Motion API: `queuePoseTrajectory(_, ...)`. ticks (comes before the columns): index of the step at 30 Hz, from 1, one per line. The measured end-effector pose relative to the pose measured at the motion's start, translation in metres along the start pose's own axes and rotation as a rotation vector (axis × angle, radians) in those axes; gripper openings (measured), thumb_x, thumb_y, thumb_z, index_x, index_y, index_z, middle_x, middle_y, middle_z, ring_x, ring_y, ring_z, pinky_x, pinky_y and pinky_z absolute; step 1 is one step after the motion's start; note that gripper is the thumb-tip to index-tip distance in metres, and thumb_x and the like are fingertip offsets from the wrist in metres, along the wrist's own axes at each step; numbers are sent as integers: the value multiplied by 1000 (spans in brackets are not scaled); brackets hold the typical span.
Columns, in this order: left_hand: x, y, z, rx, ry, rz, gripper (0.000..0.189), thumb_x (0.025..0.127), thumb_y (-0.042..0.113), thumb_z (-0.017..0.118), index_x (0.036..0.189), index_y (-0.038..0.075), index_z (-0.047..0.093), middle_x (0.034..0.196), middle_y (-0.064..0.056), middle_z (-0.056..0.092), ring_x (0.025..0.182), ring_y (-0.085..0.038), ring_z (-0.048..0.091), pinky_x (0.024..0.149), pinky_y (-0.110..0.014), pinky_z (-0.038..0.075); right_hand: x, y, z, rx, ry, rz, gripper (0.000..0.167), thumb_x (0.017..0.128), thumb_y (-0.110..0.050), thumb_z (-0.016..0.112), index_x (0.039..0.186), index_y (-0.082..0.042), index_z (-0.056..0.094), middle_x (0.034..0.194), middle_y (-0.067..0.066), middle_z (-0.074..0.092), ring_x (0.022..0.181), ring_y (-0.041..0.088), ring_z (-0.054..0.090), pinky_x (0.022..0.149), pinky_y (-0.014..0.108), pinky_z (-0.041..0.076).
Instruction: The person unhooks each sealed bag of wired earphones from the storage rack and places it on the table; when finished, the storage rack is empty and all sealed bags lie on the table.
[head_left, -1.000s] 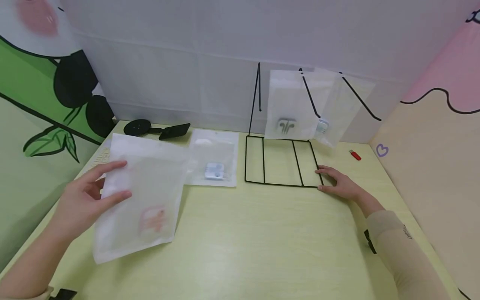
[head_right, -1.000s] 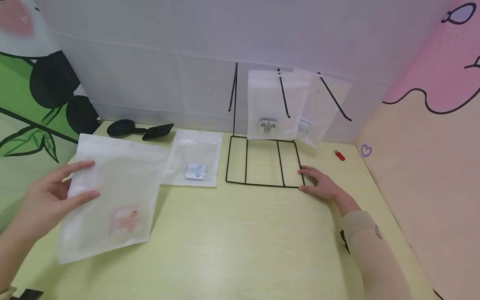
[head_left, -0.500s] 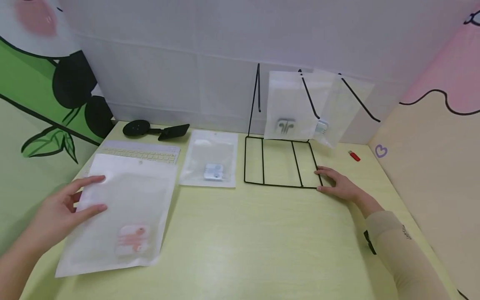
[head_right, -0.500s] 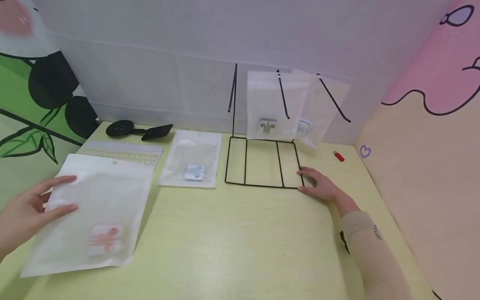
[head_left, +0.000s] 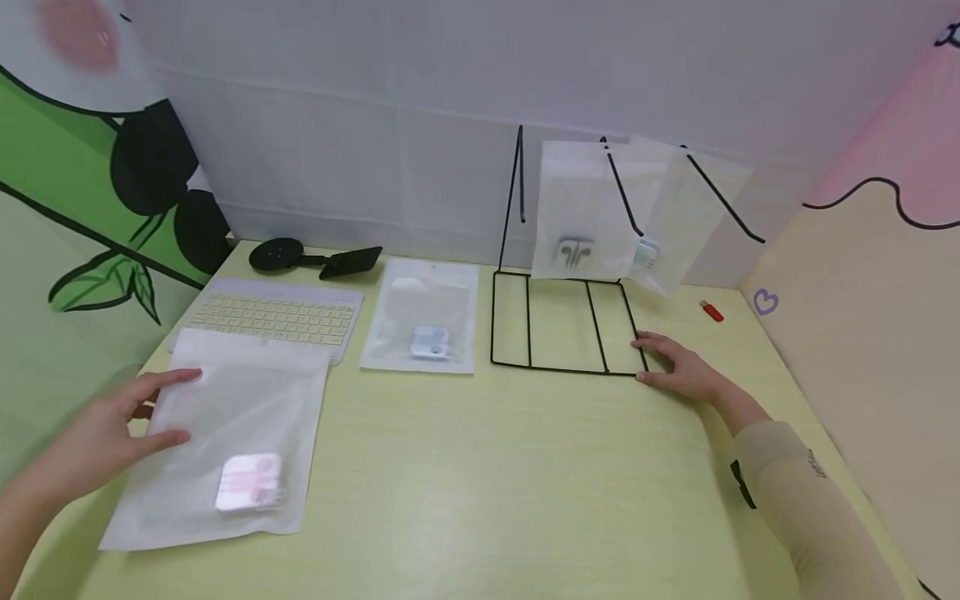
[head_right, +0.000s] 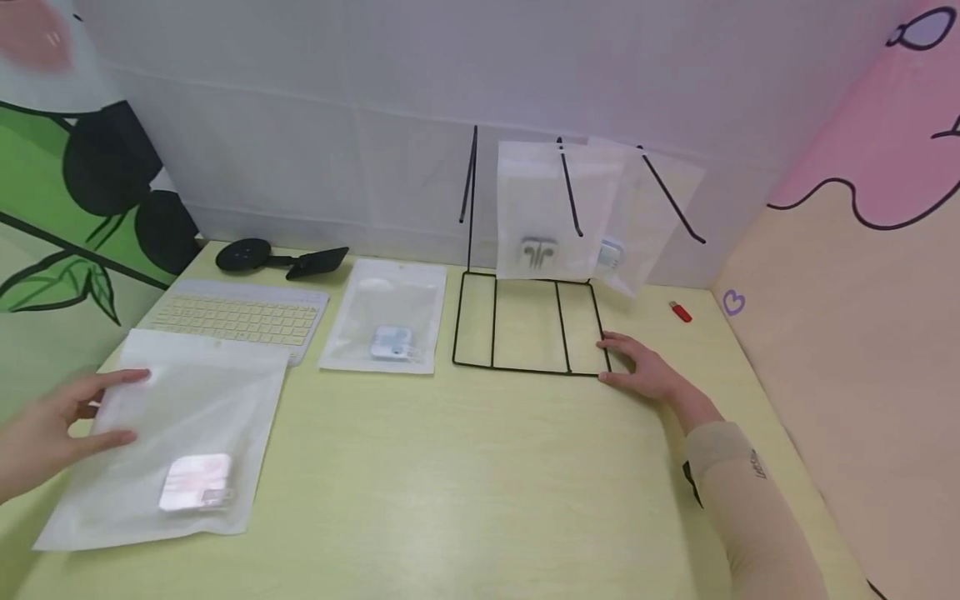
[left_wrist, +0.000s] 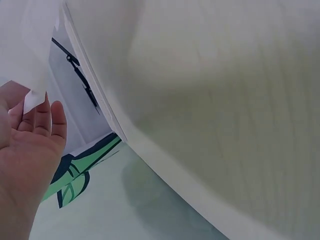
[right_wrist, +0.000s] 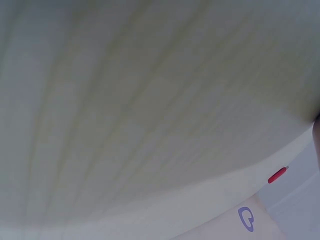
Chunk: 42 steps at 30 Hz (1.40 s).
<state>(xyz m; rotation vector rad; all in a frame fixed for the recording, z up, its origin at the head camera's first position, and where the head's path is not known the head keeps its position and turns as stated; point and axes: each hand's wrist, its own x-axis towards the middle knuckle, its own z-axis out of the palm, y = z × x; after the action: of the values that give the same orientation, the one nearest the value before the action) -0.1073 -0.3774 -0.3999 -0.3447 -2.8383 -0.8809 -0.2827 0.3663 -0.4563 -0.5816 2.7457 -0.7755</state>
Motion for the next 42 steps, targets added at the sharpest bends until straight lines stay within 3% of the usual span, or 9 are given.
queuePoseTrajectory(11,-10,-28,2,60,-105,-26,68,67,20,85,129,18,56,103,32,43,82,11,44,61,-16,39,0,0,0,-3,-10,15,64,87,-42,65,141,-16,43,155,14,20,140,44,14,106,67,13)
queuePoseTrajectory(16,-11,-40,6,81,-113,2,74,63,20,87,130,20,55,113,38,35,91,18,36,70,-9,36,0,2,0,1,-7,17,63,87,-41,65,141,-16,43,155,14,20,140,44,14,106,67,13)
queuePoseTrajectory(18,-11,-45,9,100,-111,59,78,59,15,87,130,18,55,122,26,43,96,20,32,78,-3,29,0,1,0,9,-7,14,63,87,-41,66,141,-16,43,155,14,20,140,44,14,106,67,13)
queuePoseTrajectory(20,-10,-49,12,140,-105,118,81,54,12,88,129,17,56,121,9,52,100,19,29,81,1,21,0,1,0,15,-7,11,63,87,-41,66,141,-16,43,155,14,20,141,44,14,106,67,13)
queuePoseTrajectory(23,-7,-51,14,200,-108,180,86,48,11,89,128,16,57,106,-11,58,99,14,31,80,-1,22,1,1,0,18,-7,8,63,87,-41,66,141,-16,43,155,14,20,141,43,14,106,67,13)
queuePoseTrajectory(29,-4,-49,12,274,-152,160,87,47,16,89,127,21,57,103,-4,57,93,1,38,73,-13,30,1,0,0,7,0,0,63,87,-40,66,141,-15,43,154,15,21,140,43,15,106,66,14)
queuePoseTrajectory(36,1,-48,8,302,-189,157,83,47,22,89,125,19,58,100,-10,52,88,-20,46,69,-26,38,0,0,1,7,7,-12,62,88,-37,66,140,-13,44,154,16,22,140,45,15,106,67,14)
queuePoseTrajectory(39,4,-49,7,293,-184,159,80,46,22,89,121,17,60,104,-14,51,91,-25,46,71,-33,39,0,0,0,3,5,-16,61,88,-37,65,140,-13,44,154,17,22,139,45,16,106,67,14)
queuePoseTrajectory(42,8,-49,6,303,-146,169,79,44,24,91,118,16,62,108,-13,50,94,-24,43,74,-31,36,0,1,0,-3,9,-19,61,88,-37,66,140,-12,44,153,17,23,139,46,16,106,67,15)
